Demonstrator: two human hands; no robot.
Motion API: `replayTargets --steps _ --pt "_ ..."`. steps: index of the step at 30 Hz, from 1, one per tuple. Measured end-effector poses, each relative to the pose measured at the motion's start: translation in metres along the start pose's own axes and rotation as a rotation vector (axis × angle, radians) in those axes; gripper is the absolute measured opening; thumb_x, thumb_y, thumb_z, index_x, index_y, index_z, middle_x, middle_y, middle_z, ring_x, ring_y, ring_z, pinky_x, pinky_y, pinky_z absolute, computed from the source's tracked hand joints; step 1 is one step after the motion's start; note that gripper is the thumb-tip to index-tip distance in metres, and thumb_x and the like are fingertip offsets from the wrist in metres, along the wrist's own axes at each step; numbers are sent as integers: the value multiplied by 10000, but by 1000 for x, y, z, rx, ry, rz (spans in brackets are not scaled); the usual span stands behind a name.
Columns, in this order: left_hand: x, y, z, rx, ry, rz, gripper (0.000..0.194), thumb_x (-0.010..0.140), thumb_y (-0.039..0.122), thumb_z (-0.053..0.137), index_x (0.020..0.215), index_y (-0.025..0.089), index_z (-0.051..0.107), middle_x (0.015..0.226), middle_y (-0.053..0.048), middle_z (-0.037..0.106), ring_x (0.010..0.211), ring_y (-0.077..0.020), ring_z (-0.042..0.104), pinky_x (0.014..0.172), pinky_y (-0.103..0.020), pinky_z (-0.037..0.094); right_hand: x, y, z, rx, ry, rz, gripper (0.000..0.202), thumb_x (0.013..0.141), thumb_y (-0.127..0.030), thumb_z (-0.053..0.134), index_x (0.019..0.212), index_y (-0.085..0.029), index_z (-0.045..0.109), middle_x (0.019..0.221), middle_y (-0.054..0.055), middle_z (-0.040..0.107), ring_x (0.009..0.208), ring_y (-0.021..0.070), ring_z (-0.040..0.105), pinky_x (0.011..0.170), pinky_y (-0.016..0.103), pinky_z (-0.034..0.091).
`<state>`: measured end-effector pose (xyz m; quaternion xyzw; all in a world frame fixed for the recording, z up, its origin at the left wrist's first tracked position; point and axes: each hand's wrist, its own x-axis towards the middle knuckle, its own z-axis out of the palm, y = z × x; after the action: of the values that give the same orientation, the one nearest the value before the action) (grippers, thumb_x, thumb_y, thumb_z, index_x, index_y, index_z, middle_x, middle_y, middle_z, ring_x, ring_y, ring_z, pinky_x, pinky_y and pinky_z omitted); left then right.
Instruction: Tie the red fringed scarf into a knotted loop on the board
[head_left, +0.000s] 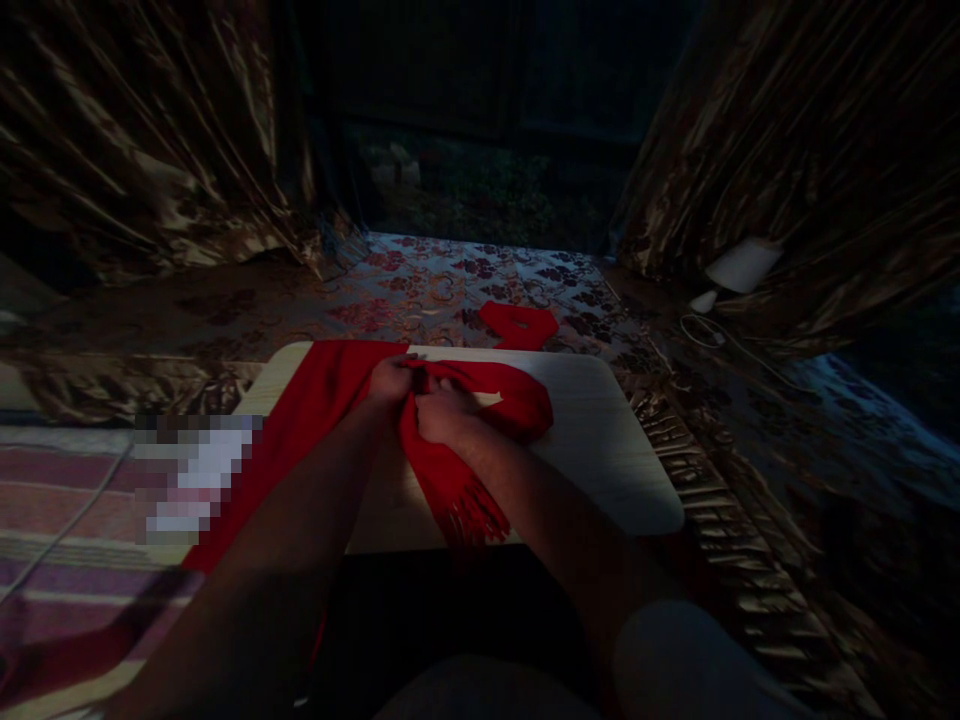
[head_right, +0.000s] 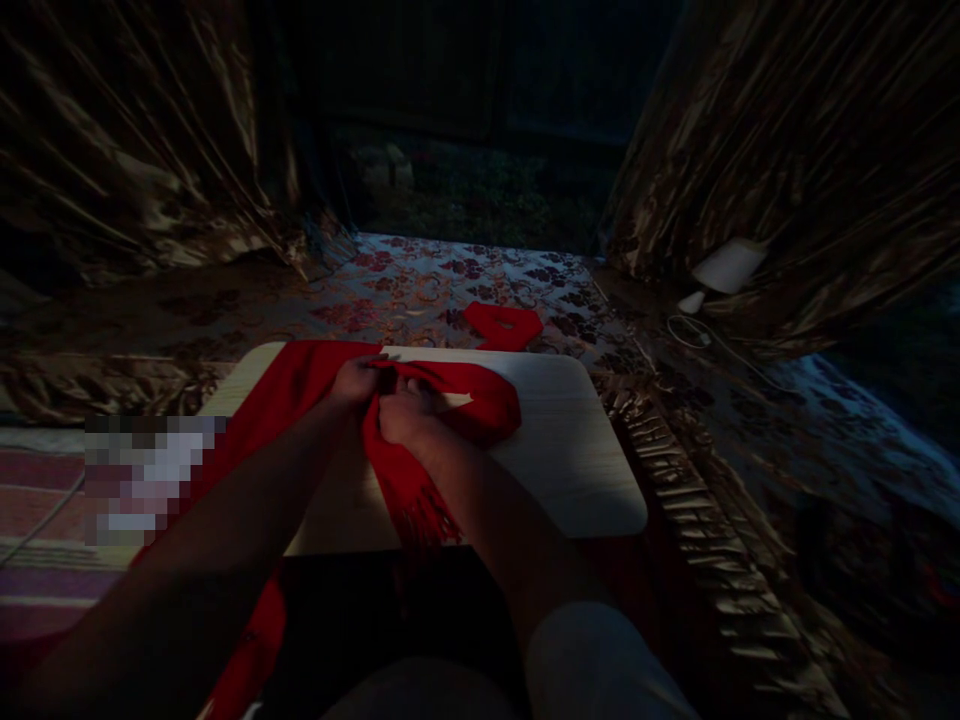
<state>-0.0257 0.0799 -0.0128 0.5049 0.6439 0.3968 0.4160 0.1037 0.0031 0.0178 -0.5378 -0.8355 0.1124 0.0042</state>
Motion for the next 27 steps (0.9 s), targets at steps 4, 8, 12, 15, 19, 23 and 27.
replayTargets --steps 4,8,12,15,19,23,27 --pt "-4 3 3 151 -12 111 348 753 166 725 1085 230 804 1059 -82 790 1006 -244 716 915 -290 510 13 -4 9 -34 -28 89 445 829 -311 678 1216 -96 714 1471 250 480 1344 409 390 1054 524 417" --pt "-4 9 3 349 -22 178 311 837 230 667 1119 225 797 1092 -100 783 1009 -255 727 889 -286 509 11 0 9 -22 56 96 374 866 -250 601 1173 -73 721 1346 249 580 1261 370 478 1010 477 455" --pt "2 15 3 407 -31 152 309 888 281 608 1119 184 789 1008 -116 792 958 -255 732 826 -280 519 -1 18 5 147 188 57 300 874 -183 571 1119 -114 729 1185 182 701 1197 287 574 1078 409 408" --pt "3 21 4 453 -36 143 317 914 308 575 1102 168 788 970 -128 789 968 -267 728 811 -281 517 -7 37 5 418 290 73 297 869 -158 576 1111 -167 747 1176 124 736 1139 261 636 1056 374 443" --pt "-2 27 6 535 -58 144 330 931 332 547 1042 150 799 1013 -164 776 997 -304 724 814 -303 511 -2 57 9 877 340 166 326 846 -160 605 1134 -197 752 1172 65 753 1073 237 689 999 365 509" --pt "-16 28 10 630 -103 202 312 905 335 569 996 155 807 993 -172 775 1015 -301 718 829 -286 498 7 63 9 1152 343 233 444 776 -130 636 1209 -180 723 1179 57 749 1055 209 700 979 356 534" --pt "-31 23 15 650 -198 328 308 877 291 556 1036 181 795 982 -139 782 961 -272 722 793 -278 490 9 60 3 1278 349 288 512 725 -95 629 1220 -179 724 1085 39 765 988 203 711 941 354 559"
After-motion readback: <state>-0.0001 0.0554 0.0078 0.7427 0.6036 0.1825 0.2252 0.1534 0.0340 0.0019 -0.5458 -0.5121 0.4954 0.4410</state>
